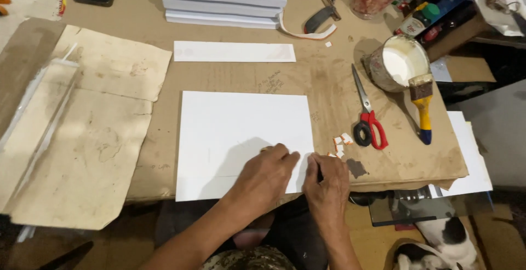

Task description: Applying glue to paper labels and attaching them to the front of white book covers.

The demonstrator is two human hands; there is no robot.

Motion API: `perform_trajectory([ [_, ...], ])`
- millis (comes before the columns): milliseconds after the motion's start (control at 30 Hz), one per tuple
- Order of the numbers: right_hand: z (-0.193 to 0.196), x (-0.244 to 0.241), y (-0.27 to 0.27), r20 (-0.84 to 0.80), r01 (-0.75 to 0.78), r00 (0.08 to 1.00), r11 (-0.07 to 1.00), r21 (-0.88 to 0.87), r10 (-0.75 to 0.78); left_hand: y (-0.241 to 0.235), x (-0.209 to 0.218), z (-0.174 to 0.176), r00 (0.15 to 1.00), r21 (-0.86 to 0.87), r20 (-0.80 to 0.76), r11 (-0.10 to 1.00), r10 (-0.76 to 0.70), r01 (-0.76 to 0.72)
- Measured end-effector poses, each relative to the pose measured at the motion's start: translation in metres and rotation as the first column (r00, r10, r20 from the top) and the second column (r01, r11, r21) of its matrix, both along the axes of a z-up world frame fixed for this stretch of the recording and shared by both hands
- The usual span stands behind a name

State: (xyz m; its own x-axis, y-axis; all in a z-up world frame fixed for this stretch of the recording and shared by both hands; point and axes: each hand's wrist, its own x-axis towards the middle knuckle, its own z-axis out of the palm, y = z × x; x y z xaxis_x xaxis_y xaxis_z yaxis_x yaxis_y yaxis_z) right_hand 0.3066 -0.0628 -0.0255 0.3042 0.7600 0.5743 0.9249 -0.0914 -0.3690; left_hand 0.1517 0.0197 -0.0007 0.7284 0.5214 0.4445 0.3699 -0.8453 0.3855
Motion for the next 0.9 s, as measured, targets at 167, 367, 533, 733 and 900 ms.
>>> perform_trajectory([
  [167, 0.012, -0.008, 0.003, -0.15, 0.075, 0.985, 0.996, -0.046, -0.082, 0.004, 0.011, -0.014, 0.999, -0.099, 0.046, 0.995, -0.001, 0.006],
  [367, 0.009, -0.003, 0.003, -0.163, -0.003, 0.987, 0.999, -0.046, -0.005, 0.001, 0.01, -0.013, 1.0, -0.162, 0.028, 0.987, 0.012, -0.008],
  [533, 0.021, -0.007, 0.003, -0.25, -0.016, 0.968, 0.994, -0.105, -0.011, 0.001, 0.013, -0.013, 0.993, -0.186, 0.117, 0.982, 0.008, 0.014],
  [733, 0.025, -0.013, -0.011, -0.352, 0.149, 0.915, 0.975, -0.163, -0.198, 0.003, 0.012, 0.005, 0.998, -0.269, -0.062, 0.962, 0.031, -0.046],
  [900, 0.032, -0.007, -0.027, -0.439, 0.156, 0.856, 0.946, -0.283, -0.272, 0.006, 0.009, 0.026, 0.993, -0.356, -0.114, 0.933, 0.016, -0.056],
])
